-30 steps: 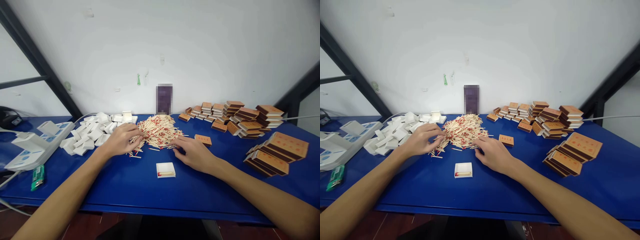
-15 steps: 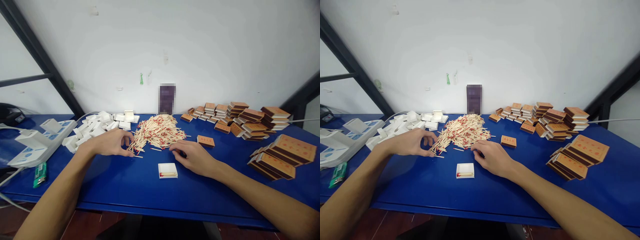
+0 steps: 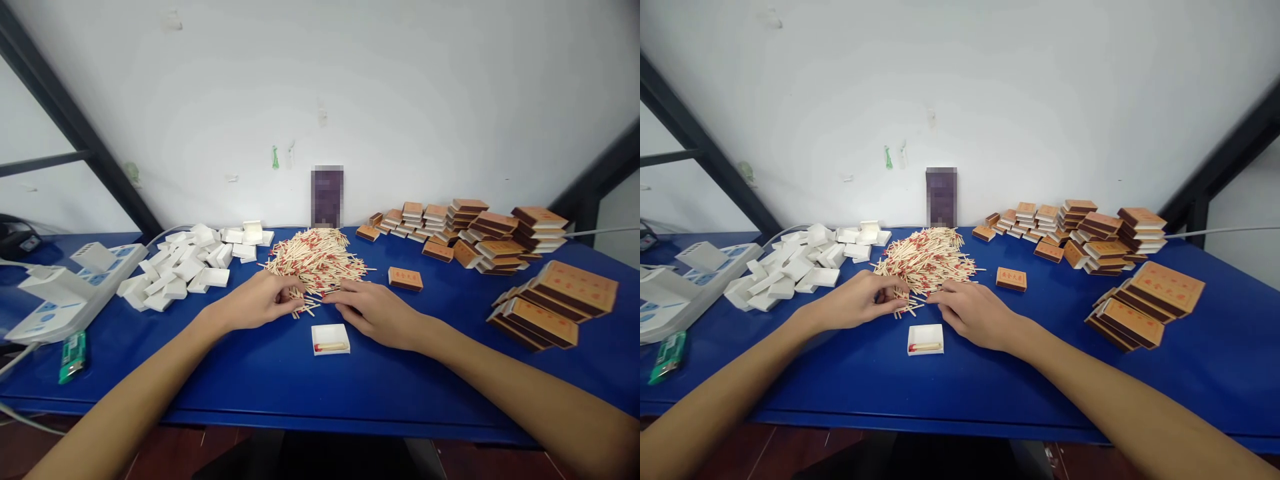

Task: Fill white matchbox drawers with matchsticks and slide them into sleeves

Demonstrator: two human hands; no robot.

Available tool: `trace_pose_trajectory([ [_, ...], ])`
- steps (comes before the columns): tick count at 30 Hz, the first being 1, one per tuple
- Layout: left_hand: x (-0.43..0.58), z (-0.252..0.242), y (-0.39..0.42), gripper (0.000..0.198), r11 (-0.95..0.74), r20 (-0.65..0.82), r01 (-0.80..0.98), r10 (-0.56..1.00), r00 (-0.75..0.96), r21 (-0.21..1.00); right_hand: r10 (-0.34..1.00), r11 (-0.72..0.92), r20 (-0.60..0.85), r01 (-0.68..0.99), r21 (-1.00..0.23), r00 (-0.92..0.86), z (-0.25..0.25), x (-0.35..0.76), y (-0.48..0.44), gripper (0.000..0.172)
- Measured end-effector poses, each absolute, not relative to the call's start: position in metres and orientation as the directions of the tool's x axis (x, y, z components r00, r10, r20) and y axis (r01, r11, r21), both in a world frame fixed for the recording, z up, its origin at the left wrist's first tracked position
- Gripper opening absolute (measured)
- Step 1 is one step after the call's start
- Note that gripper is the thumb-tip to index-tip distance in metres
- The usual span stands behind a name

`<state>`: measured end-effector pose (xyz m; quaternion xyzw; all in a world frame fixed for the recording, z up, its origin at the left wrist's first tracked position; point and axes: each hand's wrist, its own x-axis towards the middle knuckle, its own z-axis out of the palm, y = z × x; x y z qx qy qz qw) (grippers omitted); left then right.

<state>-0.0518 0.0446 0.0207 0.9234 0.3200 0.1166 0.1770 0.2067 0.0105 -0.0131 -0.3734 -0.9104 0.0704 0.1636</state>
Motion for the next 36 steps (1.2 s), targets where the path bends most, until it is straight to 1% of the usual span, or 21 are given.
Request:
trace_pose_trajectory([
  [5,-0.056,0.022,0.047,0.022,-0.82,0.197,0.419,0.518,0.832,0.389,0.703,0.711,0.316,0.619,-0.333,-0.637,-0.013,0.209,0.007,0.022],
  [7,-0.061,0.025,0.049,0.021,-0.859,0.255,0.375,0.472,0.844,0.347,0.699,0.714,0.348,0.596,-0.366,-0.624,-0.01,0.208,0.005,0.021],
  [9,-0.065,0.029,0.05,0.02,-0.9,0.322,0.369,0.43,0.844,0.233,0.691,0.721,0.364,0.569,-0.394,-0.624,-0.007,0.207,0.002,0.022],
  [11,-0.067,0.031,0.049,0.019,-0.918,0.379,0.388,0.389,0.84,0.083,0.678,0.731,0.346,0.545,-0.411,-0.648,-0.003,0.207,0.0,0.024],
  [13,-0.067,0.033,0.047,0.02,-0.911,0.385,0.411,0.374,0.844,-0.016,0.662,0.741,0.309,0.532,-0.41,-0.683,0.0,0.206,-0.003,0.024],
  [14,-0.066,0.033,0.045,0.021,-0.907,0.361,0.419,0.379,0.852,-0.035,0.656,0.745,0.291,0.533,-0.402,-0.697,0.001,0.205,-0.005,0.024],
  [16,-0.064,0.032,0.042,0.021,-0.903,0.283,0.428,0.404,0.87,-0.024,0.658,0.743,0.253,0.555,-0.375,-0.71,0.002,0.203,-0.008,0.027],
  [19,-0.058,0.03,0.038,0.019,-0.897,0.196,0.441,0.439,0.877,0.034,0.676,0.723,0.18,0.598,-0.346,-0.714,0.005,0.2,-0.013,0.031],
  [22,-0.054,0.027,0.038,0.014,-0.889,0.155,0.452,0.458,0.876,0.075,0.646,0.744,0.144,0.575,-0.34,-0.75,0.008,0.2,-0.016,0.03],
  [25,-0.052,0.024,0.039,0.015,-0.888,0.155,0.452,0.46,0.874,0.087,0.629,0.754,0.174,0.54,-0.373,-0.758,0.008,0.202,-0.013,0.028],
  [30,-0.048,0.02,0.042,0.017,-0.879,0.178,0.475,0.475,0.862,0.047,0.765,0.634,0.269,0.613,-0.471,-0.585,-0.002,0.2,0.001,0.024],
  [33,-0.043,0.017,0.042,0.016,-0.873,0.197,0.486,0.485,0.852,0.045,0.818,0.572,0.269,0.673,-0.47,-0.508,-0.008,0.194,0.009,0.019],
  [36,-0.039,0.014,0.043,0.013,-0.85,0.186,0.52,0.527,0.829,0.088,0.849,0.529,0.268,0.717,-0.454,-0.456,-0.011,0.188,0.013,0.016],
])
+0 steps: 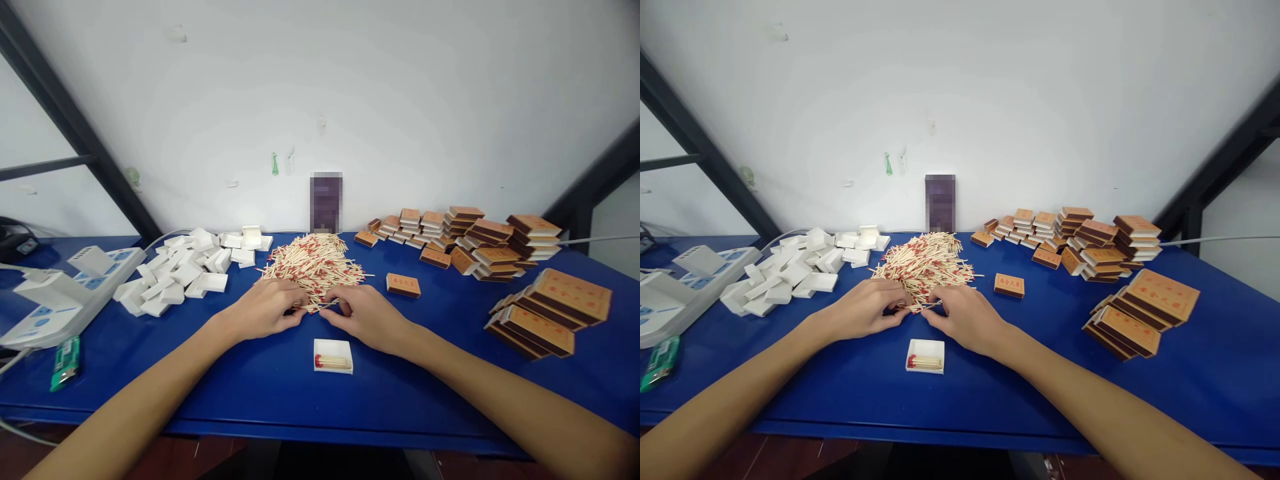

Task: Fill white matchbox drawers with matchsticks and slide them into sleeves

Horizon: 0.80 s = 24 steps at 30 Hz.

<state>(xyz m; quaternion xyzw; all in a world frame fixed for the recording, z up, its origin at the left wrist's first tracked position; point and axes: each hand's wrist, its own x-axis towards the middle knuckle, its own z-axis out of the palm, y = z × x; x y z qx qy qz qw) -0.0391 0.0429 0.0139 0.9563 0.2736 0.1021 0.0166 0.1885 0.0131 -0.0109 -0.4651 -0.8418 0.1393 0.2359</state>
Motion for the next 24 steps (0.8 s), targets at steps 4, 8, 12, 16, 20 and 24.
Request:
trace_pose_trajectory([
  [4,-0.037,0.01,0.043,0.009,-0.83,0.164,0.548,0.558,0.814,0.103,0.858,0.514,0.264,0.724,-0.46,-0.441,-0.011,0.187,0.014,0.009],
  [8,-0.04,0.011,0.043,0.008,-0.827,0.168,0.551,0.562,0.81,0.11,0.85,0.527,0.264,0.727,-0.441,-0.456,-0.01,0.193,0.013,0.01],
  [12,-0.044,0.015,0.042,0.007,-0.837,0.168,0.526,0.546,0.821,0.151,0.852,0.524,0.249,0.746,-0.41,-0.461,-0.009,0.203,0.012,0.01],
  [16,-0.041,0.016,0.036,0.006,-0.836,0.179,0.494,0.538,0.824,0.238,0.852,0.523,0.224,0.754,-0.398,-0.473,-0.007,0.208,0.011,0.008],
  [20,-0.03,0.011,0.028,0.008,-0.86,0.175,0.437,0.489,0.855,0.264,0.84,0.54,0.208,0.74,-0.4,-0.5,-0.006,0.206,0.009,0.006],
  [24,-0.024,0.006,0.025,0.014,-0.891,0.186,0.403,0.44,0.878,0.208,0.824,0.564,0.207,0.723,-0.4,-0.528,-0.004,0.205,0.006,0.007],
])
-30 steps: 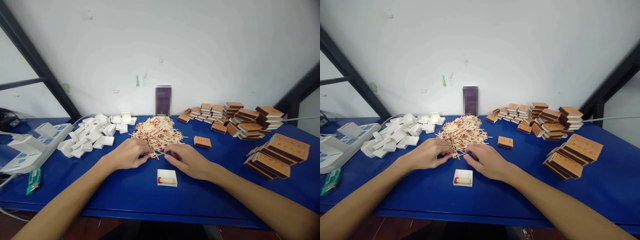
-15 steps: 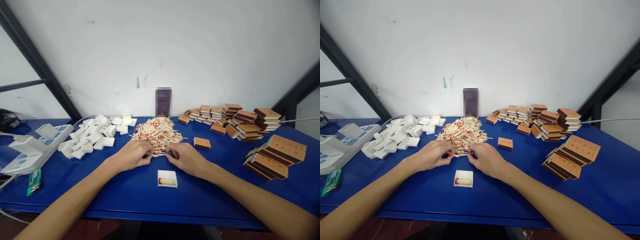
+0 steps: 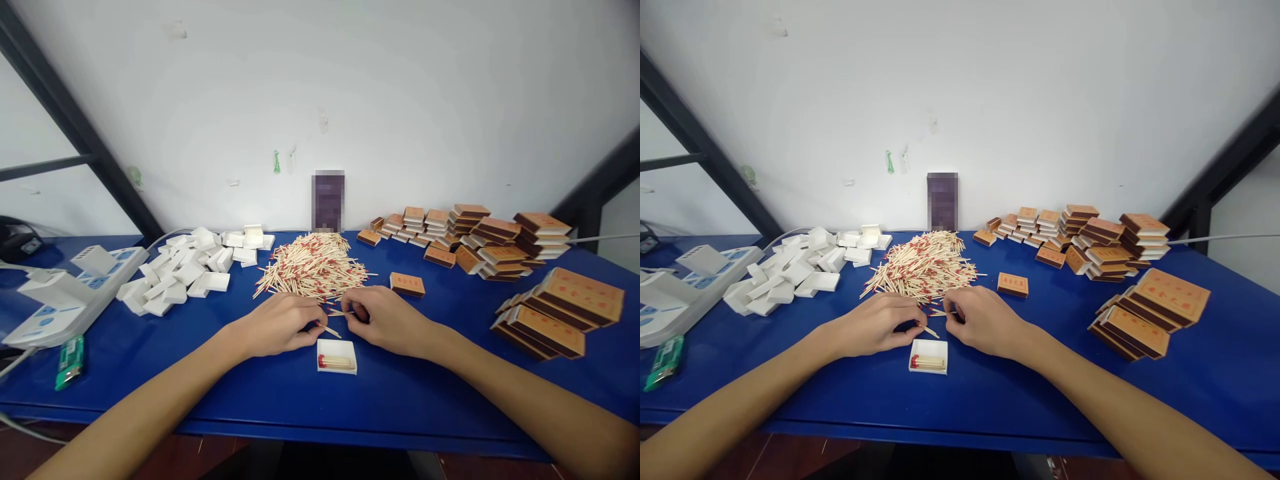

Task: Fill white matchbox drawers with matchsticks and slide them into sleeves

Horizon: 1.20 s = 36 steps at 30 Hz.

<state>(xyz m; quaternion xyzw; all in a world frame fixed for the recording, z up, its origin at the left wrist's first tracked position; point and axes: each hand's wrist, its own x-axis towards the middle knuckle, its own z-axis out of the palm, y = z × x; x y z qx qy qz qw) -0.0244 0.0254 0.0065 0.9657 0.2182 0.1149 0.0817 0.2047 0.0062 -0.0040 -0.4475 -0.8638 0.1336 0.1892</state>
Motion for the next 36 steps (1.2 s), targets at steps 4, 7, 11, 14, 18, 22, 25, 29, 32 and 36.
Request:
trace_pose_trajectory([
  [4,-0.032,0.01,0.029,0.018,-0.885,0.205,0.423,0.458,0.865,0.195,0.812,0.579,0.215,0.708,-0.403,-0.542,-0.003,0.204,0.004,0.008],
  [7,-0.04,0.017,0.034,0.017,-0.873,0.197,0.457,0.484,0.852,0.168,0.809,0.58,0.216,0.684,-0.442,-0.547,-0.005,0.203,0.003,0.008],
  [11,-0.047,0.02,0.039,0.017,-0.86,0.189,0.484,0.509,0.84,0.163,0.779,0.617,0.248,0.632,-0.469,-0.576,-0.009,0.204,0.004,0.009],
  [14,-0.048,0.019,0.042,0.022,-0.856,0.194,0.498,0.517,0.834,0.141,0.749,0.658,0.3,0.612,-0.439,-0.591,-0.011,0.205,0.005,0.01],
  [18,-0.048,0.017,0.043,0.02,-0.849,0.217,0.519,0.528,0.821,0.102,0.749,0.661,0.314,0.623,-0.418,-0.584,-0.011,0.205,0.005,0.011],
  [22,-0.048,0.017,0.041,0.011,-0.849,0.244,0.496,0.527,0.814,0.179,0.758,0.649,0.281,0.639,-0.413,-0.588,-0.009,0.204,0.003,0.01],
  [25,-0.047,0.018,0.037,0.011,-0.853,0.206,0.465,0.512,0.834,0.238,0.796,0.606,0.267,0.71,-0.359,-0.544,-0.006,0.204,0.002,0.009],
  [29,-0.042,0.016,0.033,0.015,-0.867,0.166,0.433,0.477,0.863,0.247,0.826,0.562,0.247,0.764,-0.316,-0.506,-0.004,0.204,0.002,0.008],
  [32,-0.039,0.013,0.031,0.018,-0.884,0.184,0.428,0.46,0.869,0.188,0.811,0.585,0.243,0.741,-0.33,-0.532,-0.005,0.205,0.003,0.009],
  [36,-0.037,0.01,0.031,0.018,-0.891,0.183,0.438,0.453,0.872,0.118,0.79,0.613,0.252,0.71,-0.348,-0.559,-0.008,0.205,0.004,0.011],
])
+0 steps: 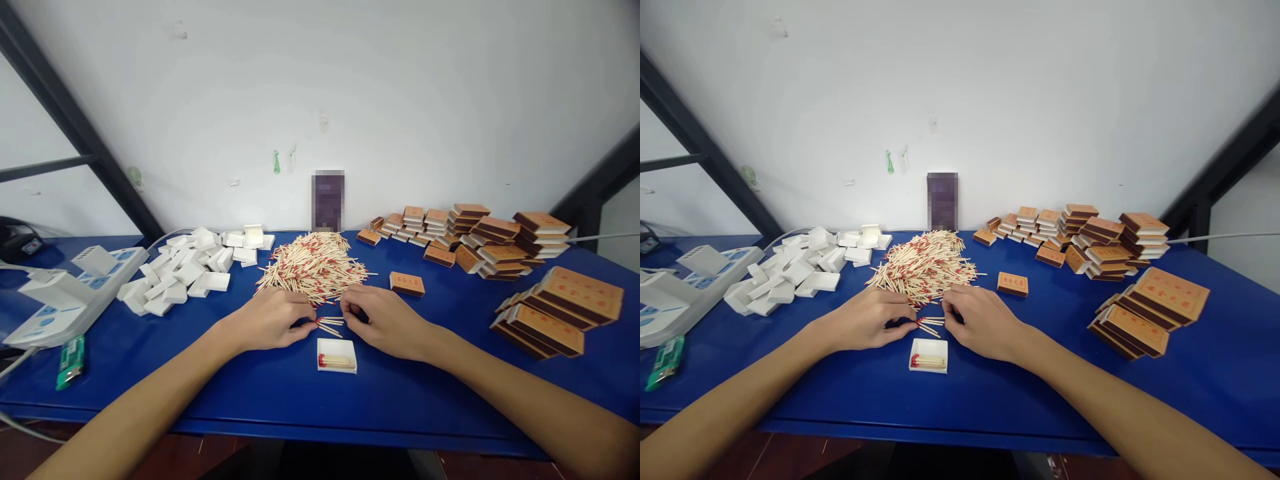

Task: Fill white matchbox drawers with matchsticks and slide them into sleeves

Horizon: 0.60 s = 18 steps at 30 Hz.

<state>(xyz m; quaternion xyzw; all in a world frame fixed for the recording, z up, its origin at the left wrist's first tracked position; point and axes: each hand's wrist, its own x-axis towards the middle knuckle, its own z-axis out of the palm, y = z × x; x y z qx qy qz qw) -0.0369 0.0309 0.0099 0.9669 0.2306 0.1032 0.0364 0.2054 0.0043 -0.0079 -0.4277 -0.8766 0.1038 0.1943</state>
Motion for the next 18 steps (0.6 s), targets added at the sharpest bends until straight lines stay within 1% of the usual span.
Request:
trace_pose_trajectory([
  [5,-0.035,0.011,0.029,0.018,-0.889,0.181,0.431,0.455,0.872,0.157,0.761,0.646,0.256,0.659,-0.386,-0.596,-0.007,0.205,0.003,0.012],
  [9,-0.035,0.013,0.029,0.019,-0.893,0.192,0.404,0.44,0.877,0.198,0.78,0.619,0.227,0.668,-0.412,-0.583,-0.004,0.203,0.001,0.009],
  [10,-0.035,0.014,0.029,0.02,-0.894,0.197,0.402,0.437,0.877,0.196,0.785,0.612,0.222,0.672,-0.416,-0.578,-0.004,0.203,0.0,0.01],
  [14,-0.042,0.017,0.035,0.023,-0.889,0.24,0.441,0.457,0.856,0.122,0.79,0.601,0.221,0.651,-0.464,-0.572,-0.004,0.203,0.002,0.022],
  [16,-0.046,0.017,0.04,0.023,-0.878,0.248,0.47,0.476,0.844,0.087,0.804,0.575,0.201,0.649,-0.498,-0.559,-0.005,0.203,0.004,0.025],
  [18,-0.05,0.016,0.045,0.021,-0.865,0.247,0.496,0.499,0.831,0.078,0.818,0.549,0.181,0.65,-0.525,-0.545,-0.006,0.203,0.005,0.024],
])
